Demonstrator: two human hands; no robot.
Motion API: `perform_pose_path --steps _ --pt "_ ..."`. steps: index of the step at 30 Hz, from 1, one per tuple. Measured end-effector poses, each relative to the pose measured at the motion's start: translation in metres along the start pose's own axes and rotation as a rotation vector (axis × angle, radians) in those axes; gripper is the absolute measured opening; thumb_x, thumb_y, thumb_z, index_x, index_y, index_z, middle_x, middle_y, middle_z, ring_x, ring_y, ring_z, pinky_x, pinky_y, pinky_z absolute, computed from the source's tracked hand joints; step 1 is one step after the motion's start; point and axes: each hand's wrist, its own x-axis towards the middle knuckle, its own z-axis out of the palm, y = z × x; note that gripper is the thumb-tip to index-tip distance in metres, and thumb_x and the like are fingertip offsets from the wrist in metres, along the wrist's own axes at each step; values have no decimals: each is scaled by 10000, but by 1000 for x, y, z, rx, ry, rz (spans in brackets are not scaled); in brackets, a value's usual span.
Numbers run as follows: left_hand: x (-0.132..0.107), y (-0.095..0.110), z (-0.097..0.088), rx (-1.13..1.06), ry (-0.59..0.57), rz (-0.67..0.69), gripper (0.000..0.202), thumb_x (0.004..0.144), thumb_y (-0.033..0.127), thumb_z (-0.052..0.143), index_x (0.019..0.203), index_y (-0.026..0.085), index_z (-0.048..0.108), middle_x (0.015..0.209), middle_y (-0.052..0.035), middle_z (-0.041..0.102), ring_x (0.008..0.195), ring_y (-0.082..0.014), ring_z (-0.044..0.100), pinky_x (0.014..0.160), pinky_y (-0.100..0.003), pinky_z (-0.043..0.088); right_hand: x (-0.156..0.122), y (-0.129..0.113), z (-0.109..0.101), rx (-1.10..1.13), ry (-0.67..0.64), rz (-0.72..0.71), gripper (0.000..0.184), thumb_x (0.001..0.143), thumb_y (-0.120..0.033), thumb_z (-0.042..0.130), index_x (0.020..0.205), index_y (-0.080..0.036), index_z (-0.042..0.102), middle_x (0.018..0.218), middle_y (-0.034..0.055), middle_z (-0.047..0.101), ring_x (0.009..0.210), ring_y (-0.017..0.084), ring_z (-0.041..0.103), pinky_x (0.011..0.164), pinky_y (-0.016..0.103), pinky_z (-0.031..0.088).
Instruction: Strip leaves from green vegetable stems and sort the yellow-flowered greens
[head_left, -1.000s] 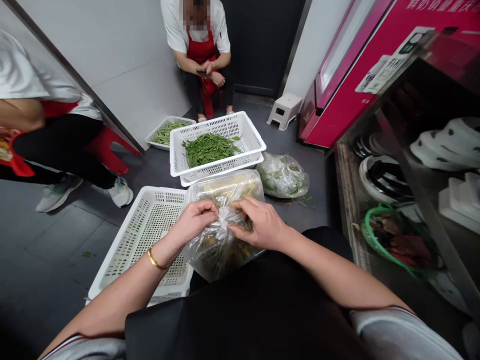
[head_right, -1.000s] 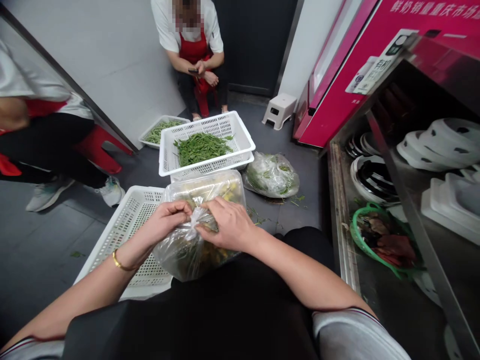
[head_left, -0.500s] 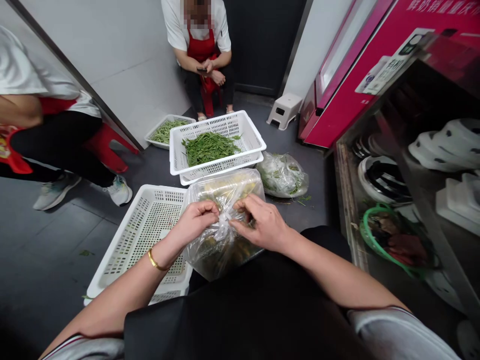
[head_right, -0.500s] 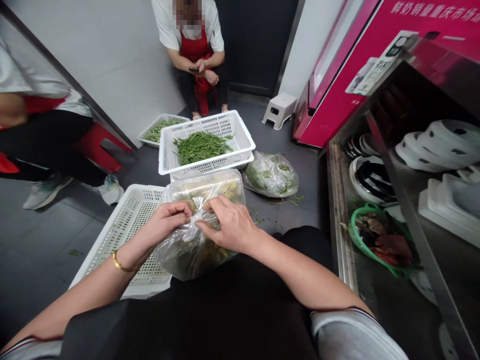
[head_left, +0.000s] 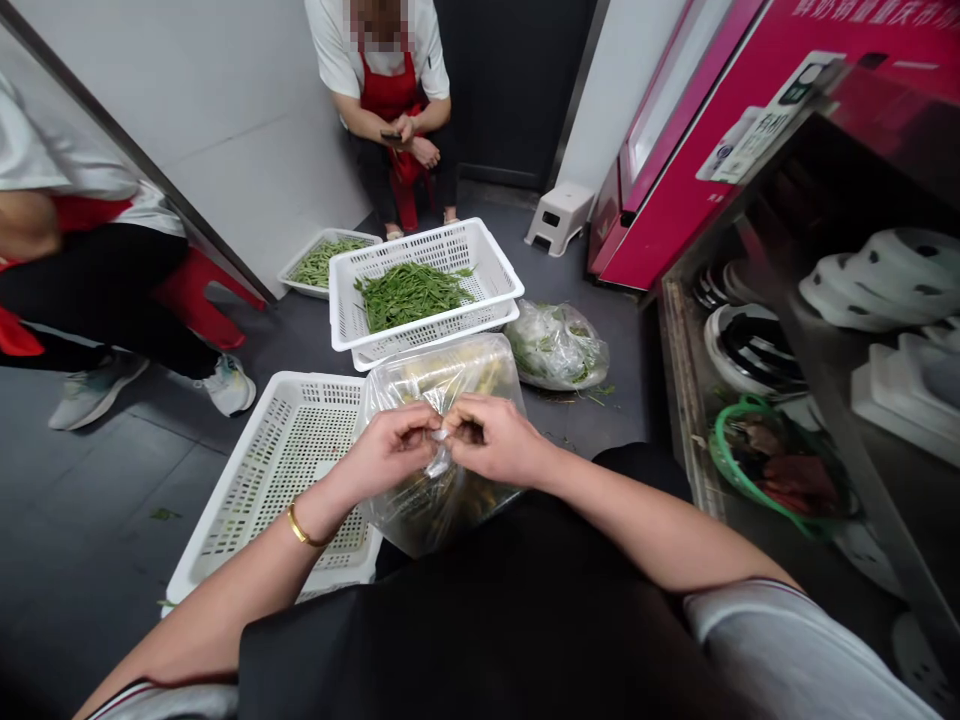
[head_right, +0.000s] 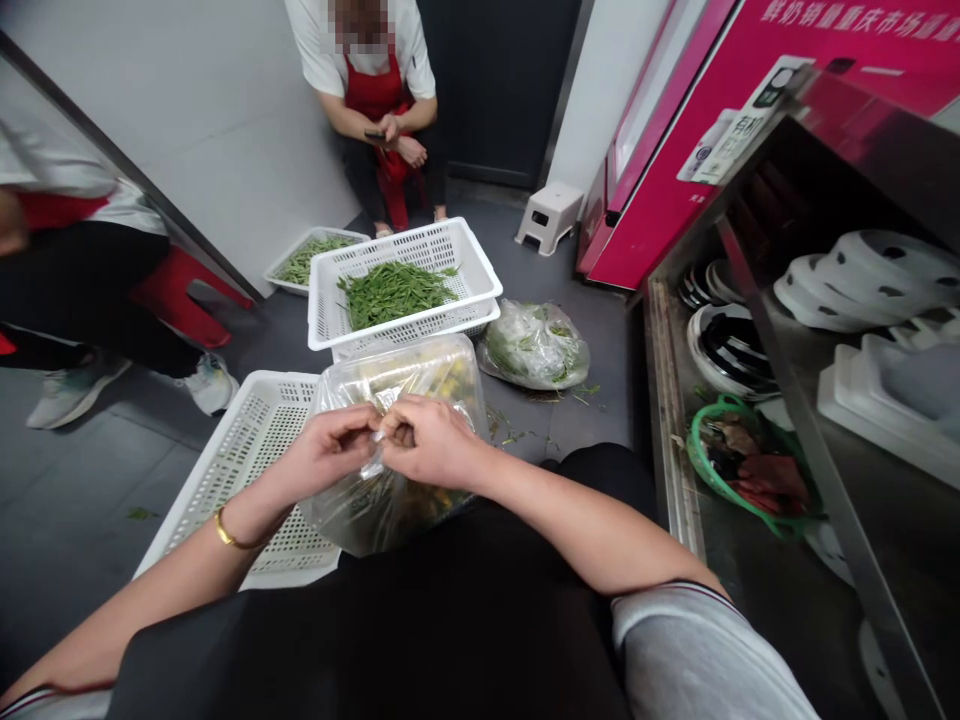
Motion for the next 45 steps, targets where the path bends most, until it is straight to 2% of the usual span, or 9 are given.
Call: perform_pose_path --steps 5,9,12,16,21,28,32,38,45 --pt "0 1 1 64 -132 -60 81 757 201 550 778 148 608 543 50 370 496 -81 317 472 -215 265 -20 -17 -10 -138 -315 -27 112 664 -160 590 632 -165 482 638 -41 478 563 61 401 531 189 301" --pt "-4 1 3 108 -126 -51 117 770 245 575 778 150 642 498 69 271 465 -73 255 449 -213 222 -48 -28 -14 -392 -322 3 219 732 -258 604 573 -165 486 610 -27 477 526 69 371 483 223 232" --pt "-7 1 3 29 -26 -64 164 777 303 583 748 148 626 514 54 355 487 -80 323 472 -209 281 -61 -35 -23 -186 -344 -240 260 792 -345 575 597 -178 535 644 -11 501 546 73 420 484 221 283" --pt "-10 6 -1 -7 -32 -111 298 837 378 490 723 144 634 670 -20 572 628 -124 493 588 -238 396 -64 -37 -42 139 -214 -422 178 828 -315 552 748 -172 624 711 27 549 625 85 526 554 202 409" --pt "-15 20 2 67 -225 -110 294 758 375 609 974 191 685 739 -29 653 631 -145 553 581 -238 425 -64 -22 -57 273 24 -250 120 813 -268 586 832 -175 659 849 64 565 752 131 582 645 264 487" --pt "-21 21 1 60 -338 49 147 769 278 613 715 191 719 652 -59 619 603 -149 555 592 -261 448 -66 0 -54 -124 -107 -337 265 817 -304 575 1035 -155 592 1144 136 531 1065 192 515 882 358 436" --pt "-33 34 -8 12 -441 67 107 732 257 638 694 222 731 791 -104 639 728 -194 581 699 -321 477 -58 26 -44 -454 -190 -357 332 860 -276 499 1178 -183 528 1042 105 575 983 186 515 838 363 414" --pt "-66 36 -31 -96 -499 39 128 725 234 583 684 284 693 666 -74 650 644 -205 574 625 -348 472 -55 50 -29 -204 37 -241 167 876 -163 415 885 -167 582 810 54 575 774 136 524 695 269 424" --pt "-93 28 -49 115 -314 163 163 648 126 565 713 275 577 559 12 581 490 -144 522 456 -253 408 -53 44 -13 375 437 128 117 871 -329 447 851 -214 444 756 -9 510 646 120 509 603 247 428"
